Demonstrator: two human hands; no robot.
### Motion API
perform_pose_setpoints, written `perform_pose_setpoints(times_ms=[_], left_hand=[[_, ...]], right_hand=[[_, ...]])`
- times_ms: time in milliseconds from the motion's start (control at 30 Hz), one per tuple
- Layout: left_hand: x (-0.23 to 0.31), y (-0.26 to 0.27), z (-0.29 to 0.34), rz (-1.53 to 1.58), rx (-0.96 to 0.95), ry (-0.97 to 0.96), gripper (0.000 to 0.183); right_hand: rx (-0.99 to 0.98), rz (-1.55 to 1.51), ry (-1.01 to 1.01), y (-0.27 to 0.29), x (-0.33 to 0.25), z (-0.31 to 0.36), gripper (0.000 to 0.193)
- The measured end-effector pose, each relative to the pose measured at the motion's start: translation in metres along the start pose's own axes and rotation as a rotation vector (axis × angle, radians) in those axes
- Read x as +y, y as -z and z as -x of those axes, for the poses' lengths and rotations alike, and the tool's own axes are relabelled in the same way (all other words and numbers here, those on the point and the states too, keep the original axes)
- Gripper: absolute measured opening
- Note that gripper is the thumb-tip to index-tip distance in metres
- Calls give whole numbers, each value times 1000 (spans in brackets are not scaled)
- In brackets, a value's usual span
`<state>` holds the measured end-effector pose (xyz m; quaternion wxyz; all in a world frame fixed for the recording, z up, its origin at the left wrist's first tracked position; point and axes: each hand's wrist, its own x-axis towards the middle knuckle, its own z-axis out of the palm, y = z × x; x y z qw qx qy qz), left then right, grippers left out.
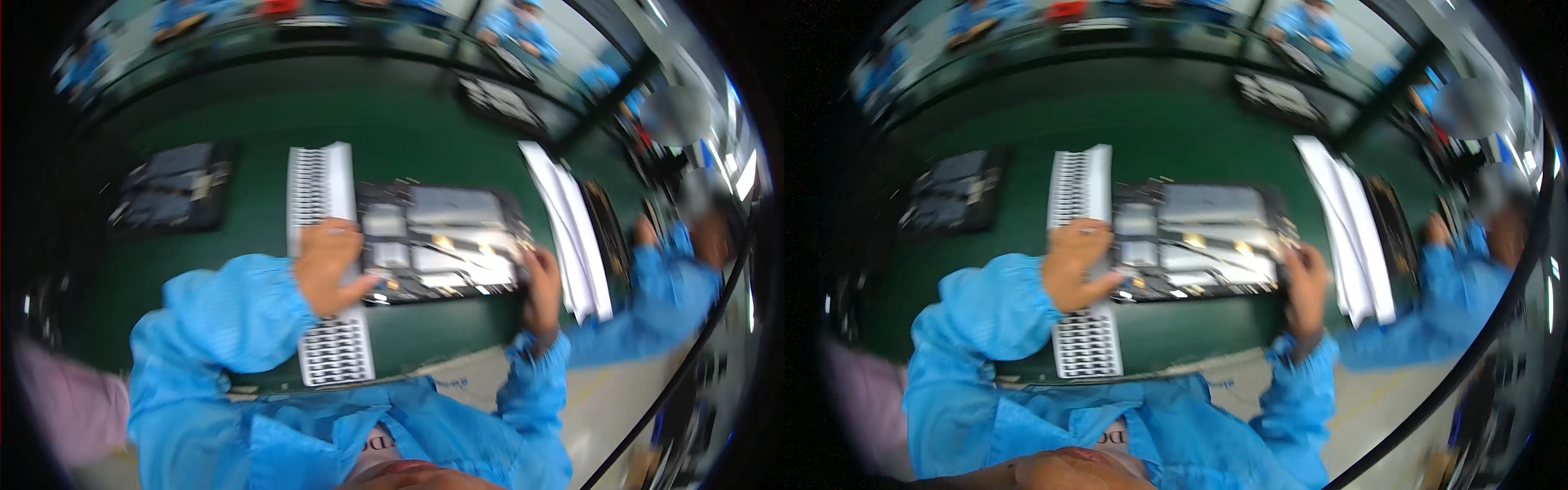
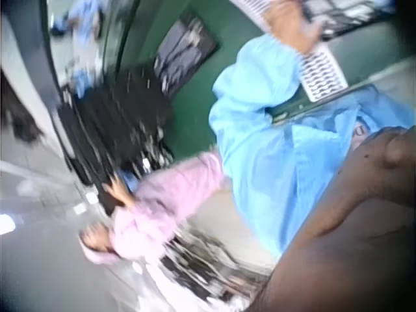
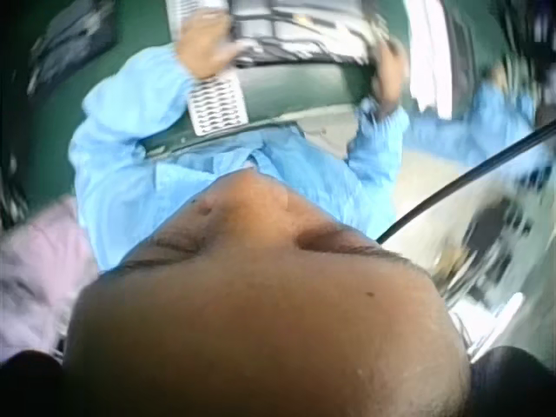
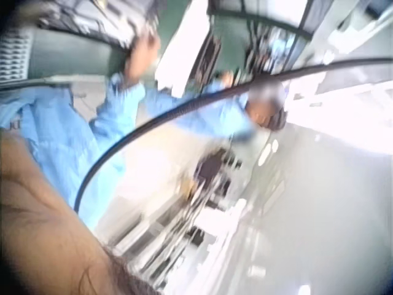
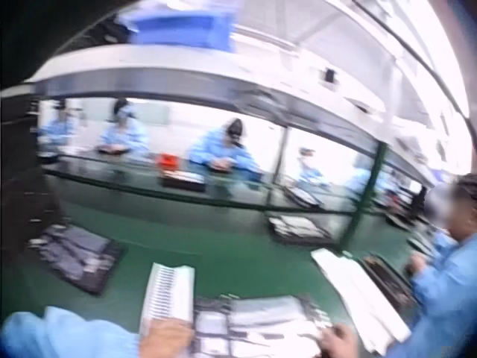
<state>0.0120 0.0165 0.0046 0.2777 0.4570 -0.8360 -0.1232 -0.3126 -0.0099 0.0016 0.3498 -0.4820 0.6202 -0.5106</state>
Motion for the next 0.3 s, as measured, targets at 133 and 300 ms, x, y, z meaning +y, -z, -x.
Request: perform_pose_setpoints(times_ms=[133,300], left_hand=[[-5,-15,4,170,90,42,54],[-3,4,7,596,117,267,84]], right_hand=[[-91,-227,406,27,14,7,26],[-329,-621,190,-8,-59,16,44]])
